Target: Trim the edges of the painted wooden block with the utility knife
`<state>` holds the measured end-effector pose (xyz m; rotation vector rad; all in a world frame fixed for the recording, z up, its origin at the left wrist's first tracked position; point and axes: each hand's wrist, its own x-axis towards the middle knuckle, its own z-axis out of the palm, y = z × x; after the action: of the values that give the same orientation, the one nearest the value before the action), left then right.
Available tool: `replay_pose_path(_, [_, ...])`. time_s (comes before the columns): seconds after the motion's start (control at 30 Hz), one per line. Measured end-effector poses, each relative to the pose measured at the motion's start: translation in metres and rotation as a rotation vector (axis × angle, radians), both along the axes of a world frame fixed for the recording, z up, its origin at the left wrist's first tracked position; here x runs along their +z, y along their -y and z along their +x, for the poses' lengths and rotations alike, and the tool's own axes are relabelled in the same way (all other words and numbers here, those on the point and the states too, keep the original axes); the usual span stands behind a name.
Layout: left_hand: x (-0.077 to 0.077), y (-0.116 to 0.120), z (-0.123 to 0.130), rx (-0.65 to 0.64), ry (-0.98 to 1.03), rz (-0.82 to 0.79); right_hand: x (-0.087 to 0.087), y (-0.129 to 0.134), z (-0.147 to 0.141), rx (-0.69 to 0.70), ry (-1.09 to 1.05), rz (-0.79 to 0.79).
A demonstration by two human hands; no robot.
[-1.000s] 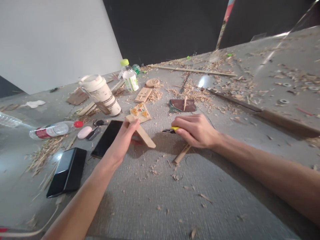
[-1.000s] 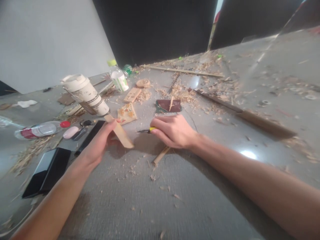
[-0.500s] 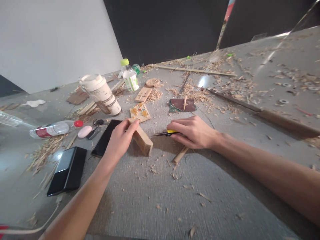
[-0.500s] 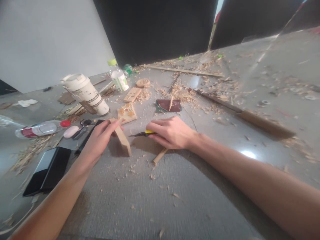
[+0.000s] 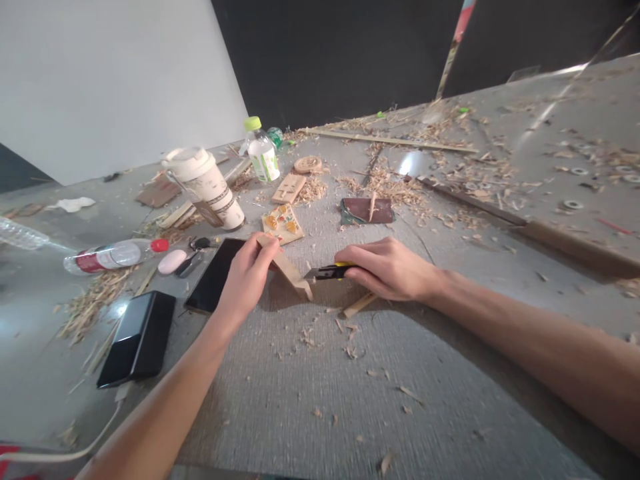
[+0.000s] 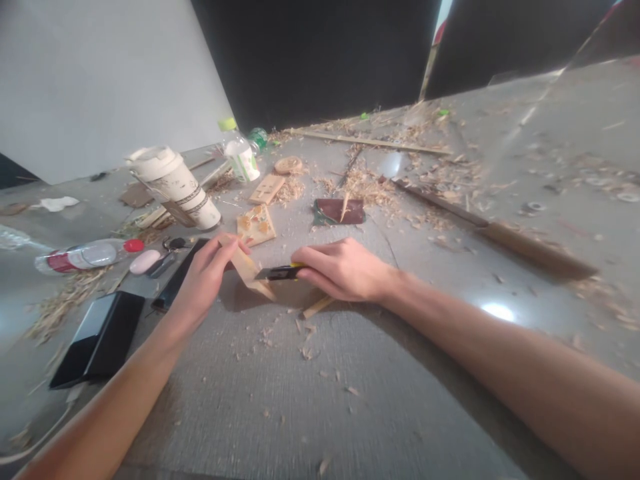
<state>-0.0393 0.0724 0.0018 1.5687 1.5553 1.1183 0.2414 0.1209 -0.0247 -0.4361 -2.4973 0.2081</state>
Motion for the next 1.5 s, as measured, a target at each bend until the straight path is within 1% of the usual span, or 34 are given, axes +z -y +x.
replay_pose_path(0.13, [0.002, 0.004, 0.002, 0.017, -0.11, 0.023, 0.0, 0.001, 0.0, -0.017, -0.003, -0.006])
replay_pose_path(0.2, [0.003, 0.007, 0.005, 0.014, -0.193, 0.073, 0.0, 0.001, 0.0, -0.02, -0.012, -0.008])
replay_pose_path(0.27, [0.004, 0.009, 0.008, -0.005, -0.268, 0.181, 0.0, 0.001, 0.0, -0.025, -0.015, -0.005])
replay_pose_path(0.4, [0.004, 0.012, 0.011, -0.087, -0.386, 0.442, 0.0, 0.001, -0.001, -0.032, -0.015, 0.004])
replay_pose_path(0.5, [0.005, 0.013, 0.012, -0.101, -0.465, 0.53, 0.0, 0.001, -0.001, -0.031, -0.018, 0.014])
replay_pose_path(0.63, [0.005, 0.014, 0.012, -0.12, -0.497, 0.533, 0.0, 0.002, -0.001, -0.055, -0.014, 0.011])
replay_pose_path(0.77, [0.007, 0.017, 0.014, -0.23, -0.481, 0.565, -0.001, 0.001, -0.001, -0.098, -0.021, 0.001])
replay_pose_path(0.9, [0.01, 0.02, 0.016, -0.281, -0.55, 0.611, -0.003, -0.001, 0.0, -0.11, -0.012, -0.013])
replay_pose_path(1.03, [0.01, 0.02, 0.016, -0.343, -0.564, 0.611, -0.004, -0.001, 0.0, -0.109, -0.021, -0.021])
replay_pose_path(1.33, [0.01, 0.022, 0.016, -0.321, -0.5, 0.548, -0.003, -0.001, 0.0, -0.105, -0.071, 0.019])
replay_pose_path(1.5, [0.01, 0.021, 0.016, -0.319, -0.501, 0.574, -0.002, 0.0, 0.0, -0.112, -0.083, 0.036])
